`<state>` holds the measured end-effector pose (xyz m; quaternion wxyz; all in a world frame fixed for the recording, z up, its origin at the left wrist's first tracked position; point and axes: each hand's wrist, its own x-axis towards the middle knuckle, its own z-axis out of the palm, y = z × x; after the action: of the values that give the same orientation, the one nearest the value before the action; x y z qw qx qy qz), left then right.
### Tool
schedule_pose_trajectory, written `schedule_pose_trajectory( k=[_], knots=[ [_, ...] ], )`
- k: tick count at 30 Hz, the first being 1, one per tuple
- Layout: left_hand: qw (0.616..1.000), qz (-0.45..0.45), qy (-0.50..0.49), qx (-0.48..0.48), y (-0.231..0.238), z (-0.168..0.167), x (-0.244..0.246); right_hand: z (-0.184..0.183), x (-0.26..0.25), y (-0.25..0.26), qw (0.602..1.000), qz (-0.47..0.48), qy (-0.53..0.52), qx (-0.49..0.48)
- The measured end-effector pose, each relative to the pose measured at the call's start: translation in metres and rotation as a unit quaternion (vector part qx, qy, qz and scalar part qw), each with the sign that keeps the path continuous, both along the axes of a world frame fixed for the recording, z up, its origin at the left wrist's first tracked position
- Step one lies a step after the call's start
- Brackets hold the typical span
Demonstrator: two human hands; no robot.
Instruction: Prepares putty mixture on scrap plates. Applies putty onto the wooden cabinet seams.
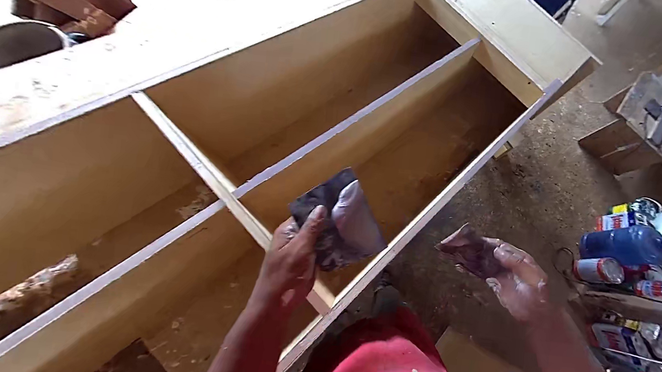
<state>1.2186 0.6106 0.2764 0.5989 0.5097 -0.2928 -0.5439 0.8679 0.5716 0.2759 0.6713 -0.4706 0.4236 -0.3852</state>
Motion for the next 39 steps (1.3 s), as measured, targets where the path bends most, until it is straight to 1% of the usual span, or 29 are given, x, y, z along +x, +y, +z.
schedule_pose_trajectory(
  k=[1,2,3,4,5,6,7,8,9,10,11,13,16,18,20,22,25,29,32,35,37,39],
  knots=[
    [1.000,0.002,0.004,-0.002,0.002,-0.004,0.001,-0.003,-0.005,-0.004,0.998,-0.029,-0.047,0.038],
    [1.000,0.001,0.009,0.002,0.005,-0.010,0.001,-0.007,-0.009,-0.009,0.996,-0.038,-0.071,0.047],
    [1.000,0.001,0.015,0.011,0.009,-0.016,0.000,-0.011,-0.011,-0.015,0.997,-0.032,-0.070,0.029],
    [1.000,0.002,0.023,0.021,0.013,-0.023,-0.002,-0.016,-0.012,-0.022,0.999,-0.021,-0.032,-0.016],
    [0.999,0.003,0.025,0.030,0.017,-0.029,-0.003,-0.020,-0.012,-0.030,0.994,-0.005,0.051,-0.094],
    [0.999,0.010,0.029,0.039,0.021,-0.034,-0.006,-0.024,-0.014,-0.038,0.965,0.020,0.175,-0.194],
    [0.998,0.018,0.036,0.048,0.025,-0.037,-0.010,-0.029,-0.016,-0.046,0.904,0.040,0.310,-0.290],
    [0.997,0.026,0.039,0.056,0.028,-0.038,-0.014,-0.034,-0.017,-0.054,0.833,0.053,0.413,-0.365],
    [0.997,0.033,0.042,0.061,0.029,-0.038,-0.018,-0.041,-0.017,-0.063,0.770,0.065,0.482,-0.413],
    [0.996,0.039,0.046,0.067,0.030,-0.039,-0.021,-0.047,-0.017,-0.070,0.726,0.079,0.522,-0.440],
    [0.995,0.045,0.050,0.073,0.030,-0.039,-0.025,-0.052,-0.017,-0.076,0.699,0.090,0.542,-0.457],
    [0.994,0.056,0.062,0.075,0.028,-0.042,-0.031,-0.062,-0.014,-0.089,0.674,0.104,0.553,-0.479],
    [0.993,0.057,0.072,0.075,0.023,-0.045,-0.037,-0.070,-0.011,-0.106,0.657,0.123,0.560,-0.490],
    [0.993,0.054,0.076,0.073,0.018,-0.046,-0.039,-0.075,-0.011,-0.115,0.653,0.134,0.561,-0.492],
    [0.993,0.056,0.079,0.074,0.014,-0.046,-0.042,-0.075,-0.016,-0.116,0.654,0.147,0.557,-0.490],
    [0.993,0.053,0.081,0.066,0.012,-0.046,-0.042,-0.066,-0.023,-0.115,0.658,0.161,0.555,-0.484],
    [0.994,0.056,0.076,0.059,0.008,-0.045,-0.040,-0.053,-0.029,-0.120,0.664,0.146,0.543,-0.493],
    [0.994,0.058,0.072,0.058,0.005,-0.044,-0.041,-0.062,-0.023,-0.138,0.660,0.154,0.540,-0.500],
    [0.993,0.061,0.078,0.060,0.004,-0.043,-0.043,-0.069,-0.028,-0.140,0.662,0.167,0.538,-0.495],
    [0.992,0.068,0.084,0.062,0.007,-0.042,-0.044,-0.062,-0.044,-0.134,0.655,0.187,0.543,-0.491],
    [0.992,0.073,0.083,0.061,0.009,-0.042,-0.043,-0.057,-0.050,-0.134,0.655,0.177,0.542,-0.496],
    [0.992,0.074,0.087,0.060,0.011,-0.042,-0.043,-0.055,-0.045,-0.140,0.659,0.162,0.534,-0.504]
  ],
)
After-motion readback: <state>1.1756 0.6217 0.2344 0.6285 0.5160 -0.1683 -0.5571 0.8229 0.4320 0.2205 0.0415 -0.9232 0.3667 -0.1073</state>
